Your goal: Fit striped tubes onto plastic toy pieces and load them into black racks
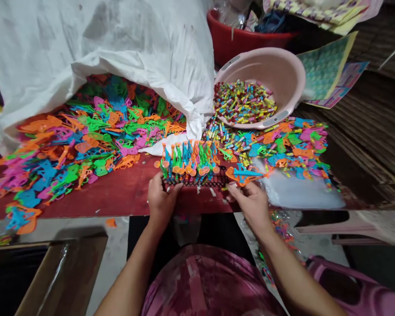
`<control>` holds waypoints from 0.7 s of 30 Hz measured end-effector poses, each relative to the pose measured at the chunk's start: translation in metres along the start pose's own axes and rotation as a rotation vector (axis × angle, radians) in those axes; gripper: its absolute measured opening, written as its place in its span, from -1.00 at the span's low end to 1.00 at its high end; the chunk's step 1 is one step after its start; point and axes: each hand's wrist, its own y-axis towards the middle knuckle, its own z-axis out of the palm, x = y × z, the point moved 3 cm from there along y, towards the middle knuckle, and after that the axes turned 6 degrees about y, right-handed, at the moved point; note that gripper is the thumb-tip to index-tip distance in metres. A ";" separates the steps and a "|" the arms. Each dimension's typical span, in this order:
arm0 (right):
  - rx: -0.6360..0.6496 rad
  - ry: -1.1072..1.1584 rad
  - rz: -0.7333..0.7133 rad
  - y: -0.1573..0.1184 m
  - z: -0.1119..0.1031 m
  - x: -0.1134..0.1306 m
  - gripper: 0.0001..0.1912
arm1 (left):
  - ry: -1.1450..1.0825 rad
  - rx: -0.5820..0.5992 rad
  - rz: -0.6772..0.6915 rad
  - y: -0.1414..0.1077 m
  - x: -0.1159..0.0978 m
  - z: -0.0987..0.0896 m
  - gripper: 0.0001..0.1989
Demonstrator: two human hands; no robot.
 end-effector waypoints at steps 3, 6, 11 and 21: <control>-0.050 0.039 0.014 -0.009 0.014 0.000 -0.62 | 0.005 -0.005 -0.014 -0.015 -0.004 -0.005 -0.51; -0.126 0.009 -0.033 -0.009 0.024 -0.004 -0.64 | -0.045 -0.008 -0.037 -0.026 -0.006 -0.007 -0.48; -0.124 -0.139 -0.143 -0.001 0.037 -0.011 -0.62 | -0.091 -0.017 -0.098 -0.028 -0.005 -0.007 -0.39; -0.069 -0.227 -0.240 0.002 0.045 -0.019 -0.70 | -0.023 0.030 -0.073 -0.024 0.001 -0.007 -0.42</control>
